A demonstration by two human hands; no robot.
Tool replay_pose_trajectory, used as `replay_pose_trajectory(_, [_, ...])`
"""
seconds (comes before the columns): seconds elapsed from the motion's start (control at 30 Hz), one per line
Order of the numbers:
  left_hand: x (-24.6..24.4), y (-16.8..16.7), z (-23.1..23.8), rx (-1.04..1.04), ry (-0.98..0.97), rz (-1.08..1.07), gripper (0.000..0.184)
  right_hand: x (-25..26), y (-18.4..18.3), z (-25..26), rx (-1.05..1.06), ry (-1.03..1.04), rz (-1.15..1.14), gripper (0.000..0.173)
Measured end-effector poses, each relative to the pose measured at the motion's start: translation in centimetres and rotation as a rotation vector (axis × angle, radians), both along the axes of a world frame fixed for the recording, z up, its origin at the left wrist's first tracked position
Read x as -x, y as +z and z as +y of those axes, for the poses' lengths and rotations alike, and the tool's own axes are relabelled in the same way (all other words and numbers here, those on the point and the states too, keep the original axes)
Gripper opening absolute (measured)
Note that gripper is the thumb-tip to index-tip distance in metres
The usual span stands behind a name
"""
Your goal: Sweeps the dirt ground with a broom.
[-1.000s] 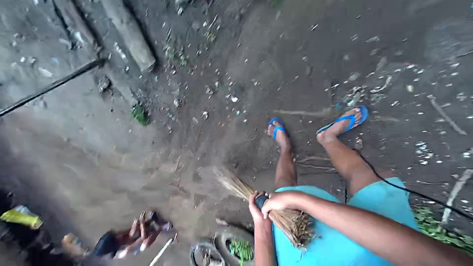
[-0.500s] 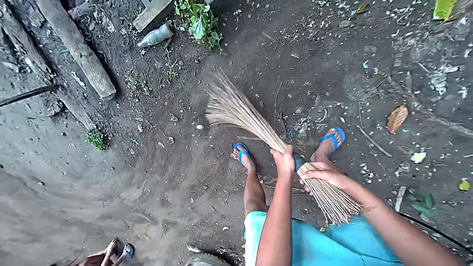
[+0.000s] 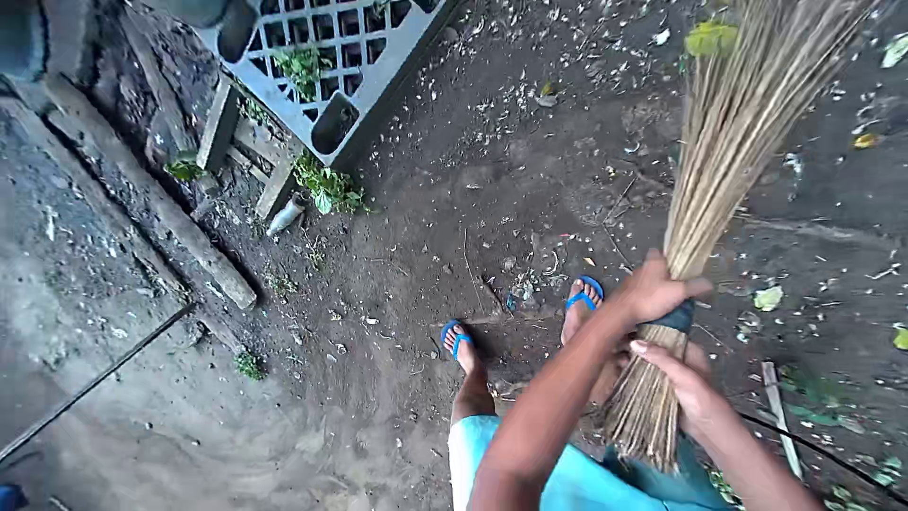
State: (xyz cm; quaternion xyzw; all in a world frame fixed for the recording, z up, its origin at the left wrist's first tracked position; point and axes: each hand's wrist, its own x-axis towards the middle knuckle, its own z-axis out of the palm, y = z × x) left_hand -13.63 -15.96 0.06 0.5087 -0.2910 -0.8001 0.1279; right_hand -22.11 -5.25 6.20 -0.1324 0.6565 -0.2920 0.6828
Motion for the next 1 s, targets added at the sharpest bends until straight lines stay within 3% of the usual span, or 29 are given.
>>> replay_pose_trajectory(0.07, [-3.9,1.5,2.3,-0.063,0.198,-0.075,0.072,-2.0,0.6,0.4,-0.085,0.094,-0.171,0.044])
replay_pose_trajectory(0.17, [-9.9,2.8,6.7,-0.174,0.693,-0.208,0.061,-5.8,0.9,-1.2,-0.296,0.347,-0.383,0.049])
replay_pose_trajectory(0.3, [-16.0,2.3,10.7,-0.306,1.238,-0.309,0.021,-11.6,-2.4,-4.5,-0.471,0.699,-0.664,0.034])
replay_pose_trajectory(0.37, [-16.4,0.8,10.4,-0.34,1.376,-0.345,0.022,-13.1,-4.7,-6.7,-0.498,0.844,-0.667,0.023])
replay_pose_trajectory(0.43, [-14.7,-1.6,8.1,-0.34,1.345,-0.367,0.023,-11.6,-6.2,-9.7,-0.51,0.883,-0.605,0.021])
replay_pose_trajectory(0.5, [-11.4,-3.1,3.9,-0.385,1.111,-0.389,0.018,-7.6,-6.0,-11.3,-0.502,0.692,-0.47,0.024])
replay_pose_trajectory(0.57, [-7.1,-3.7,-1.8,-0.439,0.766,-0.306,0.045,-3.4,-4.0,-12.3,-0.445,0.378,-0.285,0.024])
replay_pose_trajectory(0.67, [-0.3,-1.9,-10.1,-0.462,0.325,-0.076,0.073,0.7,0.3,-14.6,-0.31,0.013,-0.091,0.016])
replay_pose_trajectory(0.73, [1.2,0.0,-13.1,-0.408,0.208,0.106,0.066,-0.4,3.2,-16.5,-0.248,-0.066,0.081,0.015])
replay_pose_trajectory(0.8, [-0.5,1.5,-14.9,-0.348,0.189,0.334,0.047,-4.1,5.1,-18.2,-0.192,-0.079,0.302,0.014])
replay_pose_trajectory(0.87, [-3.7,3.1,-15.7,-0.324,0.139,0.451,0.046,-8.0,6.3,-18.5,-0.148,-0.075,0.387,0.021])
replay_pose_trajectory(0.93, [-7.5,4.5,-15.7,-0.278,0.164,0.402,0.055,-10.5,7.0,-18.1,-0.14,-0.071,0.265,0.021])
replay_pose_trajectory(1.0, [-11.5,5.2,-13.7,-0.268,0.32,0.226,0.064,-11.8,6.7,-17.1,-0.193,-0.025,0.02,0.026])
